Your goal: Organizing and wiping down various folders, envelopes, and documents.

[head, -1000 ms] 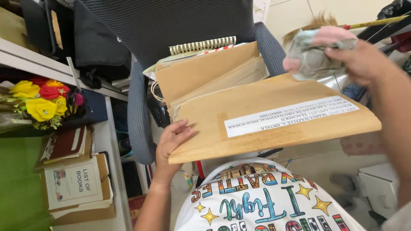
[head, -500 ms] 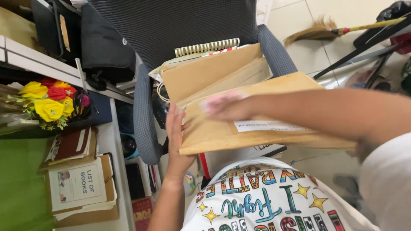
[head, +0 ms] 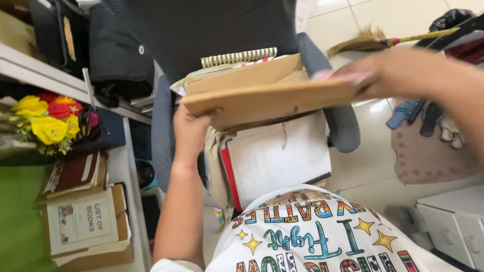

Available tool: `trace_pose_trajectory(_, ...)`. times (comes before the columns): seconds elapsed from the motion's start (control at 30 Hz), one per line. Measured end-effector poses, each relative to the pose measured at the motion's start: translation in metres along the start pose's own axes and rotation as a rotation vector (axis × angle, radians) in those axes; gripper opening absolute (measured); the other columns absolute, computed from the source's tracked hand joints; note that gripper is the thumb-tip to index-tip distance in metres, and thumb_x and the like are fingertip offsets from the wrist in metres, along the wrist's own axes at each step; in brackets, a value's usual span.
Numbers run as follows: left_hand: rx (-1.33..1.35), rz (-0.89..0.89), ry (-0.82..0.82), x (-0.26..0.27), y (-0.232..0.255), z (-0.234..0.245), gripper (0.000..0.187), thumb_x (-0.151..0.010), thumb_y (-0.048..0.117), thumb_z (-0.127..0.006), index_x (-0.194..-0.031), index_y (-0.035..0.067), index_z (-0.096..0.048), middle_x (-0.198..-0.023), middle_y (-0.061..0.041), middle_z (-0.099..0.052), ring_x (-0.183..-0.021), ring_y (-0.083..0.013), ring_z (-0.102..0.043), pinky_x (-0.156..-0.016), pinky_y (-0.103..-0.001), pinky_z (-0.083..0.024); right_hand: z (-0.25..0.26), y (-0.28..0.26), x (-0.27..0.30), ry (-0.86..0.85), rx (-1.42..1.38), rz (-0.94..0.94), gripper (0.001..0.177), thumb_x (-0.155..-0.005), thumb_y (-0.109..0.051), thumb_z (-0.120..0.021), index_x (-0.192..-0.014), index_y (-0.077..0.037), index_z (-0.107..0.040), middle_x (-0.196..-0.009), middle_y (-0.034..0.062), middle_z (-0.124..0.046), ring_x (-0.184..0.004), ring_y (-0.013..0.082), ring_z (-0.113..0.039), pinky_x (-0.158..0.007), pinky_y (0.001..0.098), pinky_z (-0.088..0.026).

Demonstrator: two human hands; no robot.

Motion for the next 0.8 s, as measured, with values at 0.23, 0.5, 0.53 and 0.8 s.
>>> trace_pose_trajectory(0.23, 0.249, 0.171, -0.038, -0.011, -0.022, -0.001, 0.05, -0.084, -0.01, -0.074, -0.13, 0.004, -0.06, -0.126, -0.007, -0.069, -0.115, -0.0142, -0.067, -0.101, -0.03, -0.055, -0.034, 0.126, 0.014, 0.733, -0.463, 0.137, 0.075, -0.072, 0.009, -0.079, -0.139, -0.02, -0.061, -0.135, 0.0119, -0.067, -0.117, 0.0294, -0.066, -0.099, 0.0407, -0.053)
trace_pose_trajectory(0.5, 0.189, 0.308, 0.011, -0.003, -0.103, -0.001, 0.041, -0.084, -0.004, -0.077, -0.123, -0.001, -0.067, -0.114, -0.004, -0.072, -0.104, -0.0142, -0.068, -0.095, -0.03, -0.054, -0.177, 0.169, -0.086, 0.838, -1.834, 0.085, 0.056, -0.091, 0.012, -0.064, -0.138, -0.019, -0.057, -0.132, -0.0016, -0.067, -0.126, 0.0169, -0.063, -0.105, 0.0334, -0.052)
trace_pose_trajectory(0.53, 0.235, 0.331, 0.063, -0.002, -0.111, 0.001, 0.037, -0.085, -0.003, -0.077, -0.121, -0.003, -0.069, -0.11, -0.005, -0.074, -0.1, -0.0163, -0.07, -0.094, -0.031, -0.055, -0.2, 0.179, -0.103, 0.833, -1.845, 0.099, 0.05, -0.095, 0.011, -0.066, -0.136, -0.017, -0.057, -0.13, -0.0004, -0.066, -0.122, 0.0176, -0.062, -0.1, 0.0325, -0.053)
trace_pose_trajectory(0.8, 0.331, 0.17, 0.113, -0.024, -0.012, 0.021, 0.041, -0.092, 0.011, -0.08, -0.128, -0.001, -0.065, -0.118, -0.005, -0.073, -0.106, -0.0141, -0.067, -0.095, -0.031, -0.053, -0.109, 0.14, -0.074, 0.989, -1.76, 0.25, 0.057, -0.089, 0.006, -0.076, -0.141, -0.007, -0.057, -0.132, 0.0031, -0.07, -0.122, 0.0183, -0.067, -0.108, 0.0343, -0.055)
Point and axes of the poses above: each hand's wrist, its own x-axis away from the middle knuckle, its own z-axis out of the back of the hand, y = z × x, the point moved 7 cm from there along -x, towards the middle knuckle
